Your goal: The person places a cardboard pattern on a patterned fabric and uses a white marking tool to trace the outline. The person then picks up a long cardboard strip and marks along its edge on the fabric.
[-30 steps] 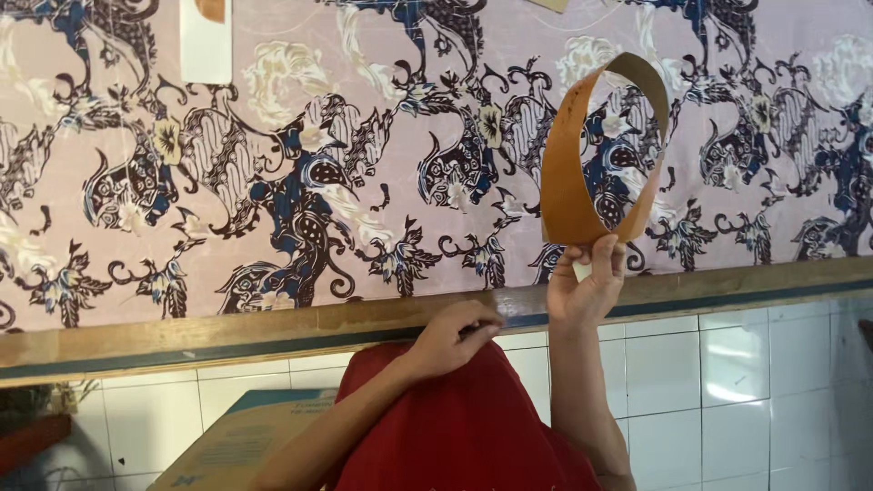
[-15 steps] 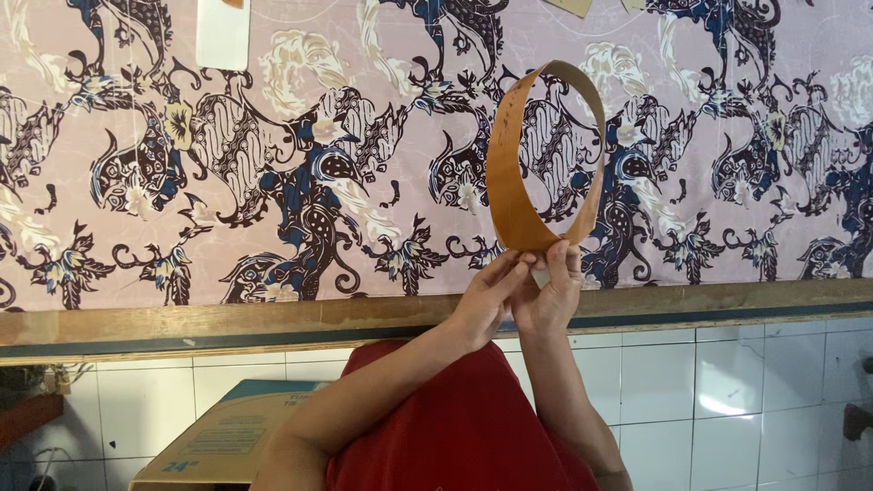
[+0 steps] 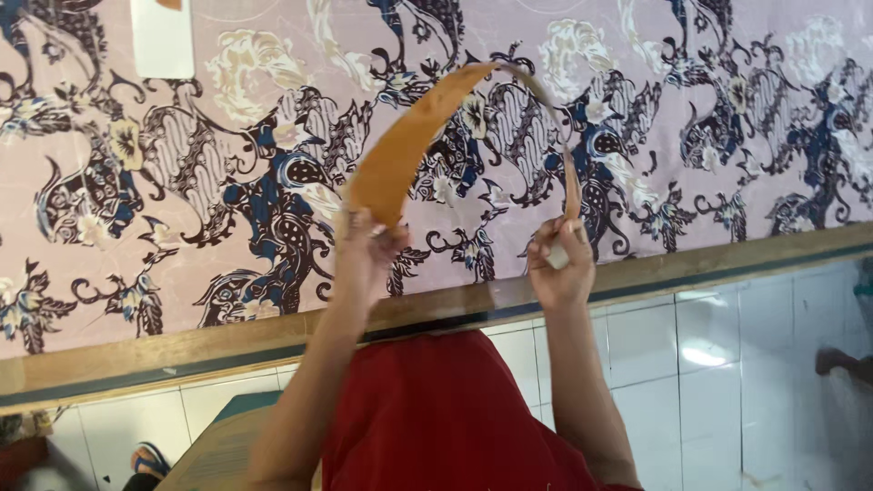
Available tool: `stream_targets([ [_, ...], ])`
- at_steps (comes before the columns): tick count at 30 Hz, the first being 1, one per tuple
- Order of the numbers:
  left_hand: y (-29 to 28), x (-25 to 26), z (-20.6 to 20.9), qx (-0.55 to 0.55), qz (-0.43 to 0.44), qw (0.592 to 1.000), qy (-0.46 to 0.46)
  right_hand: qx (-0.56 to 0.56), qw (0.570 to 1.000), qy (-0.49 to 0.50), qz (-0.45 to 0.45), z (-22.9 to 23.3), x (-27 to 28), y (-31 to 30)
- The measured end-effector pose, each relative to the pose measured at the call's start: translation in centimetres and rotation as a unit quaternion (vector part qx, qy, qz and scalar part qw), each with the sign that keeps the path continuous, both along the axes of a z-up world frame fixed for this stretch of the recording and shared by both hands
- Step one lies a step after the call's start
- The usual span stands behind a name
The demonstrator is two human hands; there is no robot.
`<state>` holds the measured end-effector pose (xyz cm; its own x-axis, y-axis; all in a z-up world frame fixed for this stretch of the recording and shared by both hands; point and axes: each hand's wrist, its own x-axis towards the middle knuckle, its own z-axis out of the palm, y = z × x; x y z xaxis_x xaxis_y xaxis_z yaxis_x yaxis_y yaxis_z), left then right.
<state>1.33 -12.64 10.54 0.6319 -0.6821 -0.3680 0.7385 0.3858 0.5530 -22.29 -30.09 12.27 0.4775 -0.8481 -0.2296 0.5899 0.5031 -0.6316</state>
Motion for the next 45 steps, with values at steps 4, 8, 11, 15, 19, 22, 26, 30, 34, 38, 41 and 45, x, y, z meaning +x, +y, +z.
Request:
stream_targets([
  [4, 6.6, 7.3, -1.0, 0.110, -0.027, 0.966, -0.233, -0.080, 0.983, 0.153, 0.066, 0.2, -4.1, -5.8],
  [8, 9.6, 10.8, -1.5, 0.204, -0.038, 0.912, -0.354, -0.248, 0.908, 0.319, 0.106, 0.4, -4.9, -8.9],
  [11, 9.9, 11.0, -2.5, 0.226, -0.033, 0.894, -0.385, -0.291, 0.830, 0.468, 0.088, 0.1, -4.0, -9.4],
  [15, 9.2, 11.0, -5.2, 0.172, -0.049, 0.907, -0.382, -0.281, 0.820, 0.492, 0.086, -0.4, -3.9, -9.6],
  [19, 9.0, 10.4, -8.6, 0.157, -0.087, 0.908, -0.378, -0.250, 0.786, 0.553, 0.119, -3.1, -4.8, -11.0],
  [22, 8.0, 9.2, -10.9, 0.213, -0.110, 0.900, -0.363, -0.226, 0.764, 0.583, 0.160, -6.6, -5.8, -13.0],
  [26, 6.8, 6.6, -12.2, 0.355, -0.129, 0.830, -0.411, -0.260, 0.692, 0.638, 0.216, -11.6, -6.5, -16.7],
  [30, 4.9, 4.5, -11.6, 0.462, -0.099, 0.759, -0.448, -0.466, 0.565, 0.652, 0.197, -13.5, -6.9, -19.3],
  [34, 4.5, 3.0, -12.4, 0.488, -0.086, 0.756, -0.427, -0.453, 0.593, 0.651, 0.137, -13.7, -7.0, -18.3],
  [38, 4.6, 2.6, -13.3, 0.469, -0.033, 0.741, -0.480, -0.459, 0.665, 0.581, 0.096, -13.2, -6.4, -17.9],
  [41, 5.2, 3.2, -13.5, 0.495, -0.066, 0.699, -0.512, -0.393, 0.736, 0.540, 0.112, -13.3, -6.6, -18.0],
  [45, 6.7, 3.5, -13.6, 0.399, -0.058, 0.810, -0.427, -0.346, 0.717, 0.586, 0.153, -12.2, -6.3, -18.3],
])
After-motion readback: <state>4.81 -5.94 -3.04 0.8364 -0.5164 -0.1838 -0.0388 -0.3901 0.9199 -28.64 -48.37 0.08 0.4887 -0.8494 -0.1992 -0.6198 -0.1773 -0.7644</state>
